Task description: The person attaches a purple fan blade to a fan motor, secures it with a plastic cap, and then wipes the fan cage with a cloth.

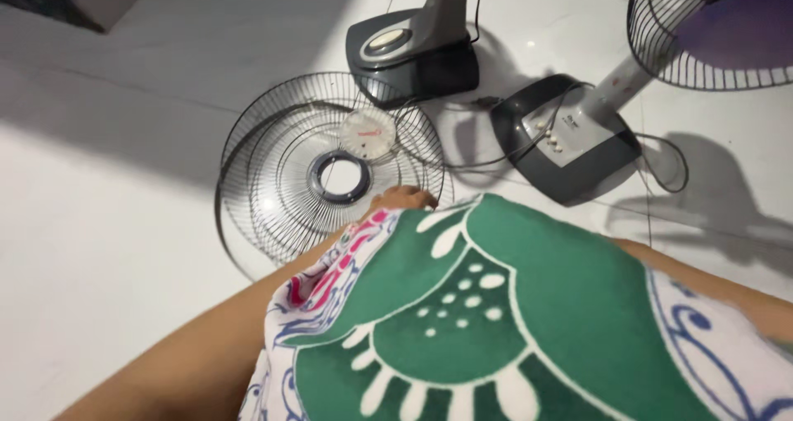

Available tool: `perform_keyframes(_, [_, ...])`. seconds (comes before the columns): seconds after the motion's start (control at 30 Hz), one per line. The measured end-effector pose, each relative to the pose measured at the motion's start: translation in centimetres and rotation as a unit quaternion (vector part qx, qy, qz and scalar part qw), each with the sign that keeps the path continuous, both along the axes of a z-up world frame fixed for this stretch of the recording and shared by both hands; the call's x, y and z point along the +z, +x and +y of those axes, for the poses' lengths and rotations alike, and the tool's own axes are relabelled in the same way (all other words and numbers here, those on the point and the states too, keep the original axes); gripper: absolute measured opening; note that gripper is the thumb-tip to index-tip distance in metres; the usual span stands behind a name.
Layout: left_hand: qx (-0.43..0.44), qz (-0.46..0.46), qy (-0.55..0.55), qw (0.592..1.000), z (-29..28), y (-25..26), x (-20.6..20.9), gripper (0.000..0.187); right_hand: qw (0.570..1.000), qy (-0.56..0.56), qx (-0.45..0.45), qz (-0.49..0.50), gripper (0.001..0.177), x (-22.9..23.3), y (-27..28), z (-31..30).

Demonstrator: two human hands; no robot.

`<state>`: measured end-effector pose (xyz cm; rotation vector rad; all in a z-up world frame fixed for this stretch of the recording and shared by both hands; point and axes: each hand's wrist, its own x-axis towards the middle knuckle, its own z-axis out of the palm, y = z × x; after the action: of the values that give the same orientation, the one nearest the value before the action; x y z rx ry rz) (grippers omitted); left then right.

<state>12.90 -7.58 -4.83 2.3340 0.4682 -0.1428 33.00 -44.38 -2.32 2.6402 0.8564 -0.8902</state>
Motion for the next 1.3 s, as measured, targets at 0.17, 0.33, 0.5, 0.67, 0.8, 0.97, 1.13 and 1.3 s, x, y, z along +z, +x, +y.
perform_keyframes(0.17, [-0.115, 0.036, -0.023, 0.992, -0.5, -2.4, 0.5, 0.044, 0.994, 0.077, -0.074, -0.011, 0.046, 1.1, -3.2, -3.2])
perform_keyframes(0.33, [-0.223, 0.074, -0.012, 0.972, 0.5, -3.7, 3.1, 0.046, 0.963, 0.206, -0.170, -0.042, 0.044, 4.9, -5.4, -5.2])
perform_keyframes(0.5, [-0.288, 0.083, 0.022, 0.954, 1.7, -1.8, 7.4, 0.047, 0.890, 0.364, -0.261, -0.081, 0.043, 8.6, -7.4, -7.3])
perform_keyframes(0.67, [-0.322, 0.070, 0.041, 0.943, 1.1, -0.1, 10.8, 0.049, 0.808, 0.481, -0.319, -0.117, 0.041, 10.9, -10.3, -9.2])
perform_keyframes(0.8, [-0.318, 0.028, 0.066, 0.946, 2.3, 0.7, 15.0, 0.051, 0.754, 0.546, -0.340, -0.135, 0.040, 14.1, -9.7, -9.4])
perform_keyframes(0.97, [-0.285, 0.009, 0.084, 0.955, 1.2, 2.6, 17.8, 0.050, 0.724, 0.575, -0.355, -0.138, 0.039, 14.5, -8.4, -11.2])
perform_keyframes(1.13, [-0.363, 0.098, 0.124, 0.918, -0.1, 2.3, 14.8, 0.060, 0.734, 0.551, -0.394, -0.057, 0.037, 8.8, -9.4, -9.6])
perform_keyframes(1.3, [-0.407, 0.140, 0.042, 0.902, 0.0, -0.7, 11.9, 0.059, 0.721, 0.547, -0.425, 0.037, 0.036, 4.0, -10.0, -5.5])
